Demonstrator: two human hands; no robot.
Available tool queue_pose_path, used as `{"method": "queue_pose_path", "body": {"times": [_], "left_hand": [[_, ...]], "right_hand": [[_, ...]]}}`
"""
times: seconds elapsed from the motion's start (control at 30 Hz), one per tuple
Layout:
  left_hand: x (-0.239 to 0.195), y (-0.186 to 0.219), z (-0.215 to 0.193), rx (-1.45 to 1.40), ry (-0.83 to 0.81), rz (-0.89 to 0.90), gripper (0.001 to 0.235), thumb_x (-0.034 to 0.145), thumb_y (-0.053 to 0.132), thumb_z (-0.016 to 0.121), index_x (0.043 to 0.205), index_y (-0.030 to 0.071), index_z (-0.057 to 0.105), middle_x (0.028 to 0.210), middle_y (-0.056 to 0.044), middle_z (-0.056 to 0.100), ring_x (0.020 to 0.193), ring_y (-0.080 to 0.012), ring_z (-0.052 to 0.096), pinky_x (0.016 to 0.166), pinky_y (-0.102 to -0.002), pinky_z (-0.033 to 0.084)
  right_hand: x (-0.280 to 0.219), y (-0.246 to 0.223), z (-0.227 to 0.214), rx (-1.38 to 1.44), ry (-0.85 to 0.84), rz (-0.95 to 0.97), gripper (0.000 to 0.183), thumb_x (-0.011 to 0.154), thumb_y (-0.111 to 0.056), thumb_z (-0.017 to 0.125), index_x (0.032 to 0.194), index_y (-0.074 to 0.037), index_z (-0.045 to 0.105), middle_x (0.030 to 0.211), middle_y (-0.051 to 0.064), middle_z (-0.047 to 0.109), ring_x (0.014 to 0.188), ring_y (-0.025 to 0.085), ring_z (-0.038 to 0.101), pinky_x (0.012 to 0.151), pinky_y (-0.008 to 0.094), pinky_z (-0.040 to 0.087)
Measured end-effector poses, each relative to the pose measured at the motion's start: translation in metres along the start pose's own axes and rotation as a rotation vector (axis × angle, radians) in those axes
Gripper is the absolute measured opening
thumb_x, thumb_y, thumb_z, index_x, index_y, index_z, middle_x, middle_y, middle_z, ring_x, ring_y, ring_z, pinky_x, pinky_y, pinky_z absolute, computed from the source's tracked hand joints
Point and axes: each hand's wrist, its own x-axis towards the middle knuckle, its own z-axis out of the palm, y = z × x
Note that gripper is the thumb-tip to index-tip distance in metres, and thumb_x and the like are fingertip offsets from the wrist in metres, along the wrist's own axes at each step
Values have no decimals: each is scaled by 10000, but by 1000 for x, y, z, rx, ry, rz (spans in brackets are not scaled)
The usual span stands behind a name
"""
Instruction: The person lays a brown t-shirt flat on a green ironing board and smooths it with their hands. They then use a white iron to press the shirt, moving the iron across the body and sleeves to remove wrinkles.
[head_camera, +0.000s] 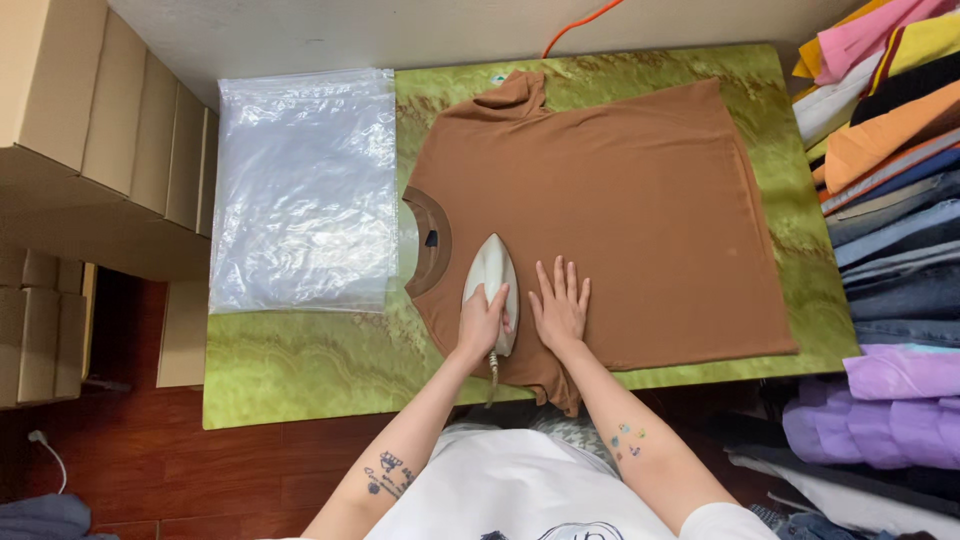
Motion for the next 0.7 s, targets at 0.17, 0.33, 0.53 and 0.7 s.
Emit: {"method": "queue_pose_path", "body": {"times": [0.17, 0.33, 0.53, 0.7], "left_hand": [[40, 18, 0, -10, 18, 48, 421, 968, 393, 475, 857, -11, 511, 509, -99, 607, 419, -182, 626, 430, -309, 507], [102, 32, -12, -37, 58, 84, 445, 961, 398, 476, 862, -34, 513, 531, -116, 614, 423, -195, 629, 420, -313, 515], [160, 43, -43, -11, 151, 132, 452, 955, 383, 475, 863, -58, 512, 536, -122, 619, 431, -204, 638, 435, -330, 524], [193, 39, -69, -4, 240, 135, 466, 944, 412, 495, 879, -49, 511, 551, -132, 625, 428, -205, 639, 419, -321, 532]], "right_hand": [[-5, -5, -6, -11, 93, -16, 535, 981, -464, 285, 1491, -314, 218, 1577, 66, 132, 1446, 278, 101, 1129, 544, 43], [-5, -4, -6, -22, 144, -34, 535, 978, -477, 293, 1483, -303, 249, 1573, 69, 154, 1441, 288, 132, 1122, 556, 71], [-3, -2, -1, -16, 155, -29, 543, 963, -482, 318, 1476, -319, 250, 1574, 52, 148, 1436, 282, 133, 1121, 551, 74], [-3, 1, -2, 14, 151, -39, 538, 960, -484, 343, 1467, -318, 272, 1566, 50, 169, 1433, 278, 140, 1123, 539, 72]]}}
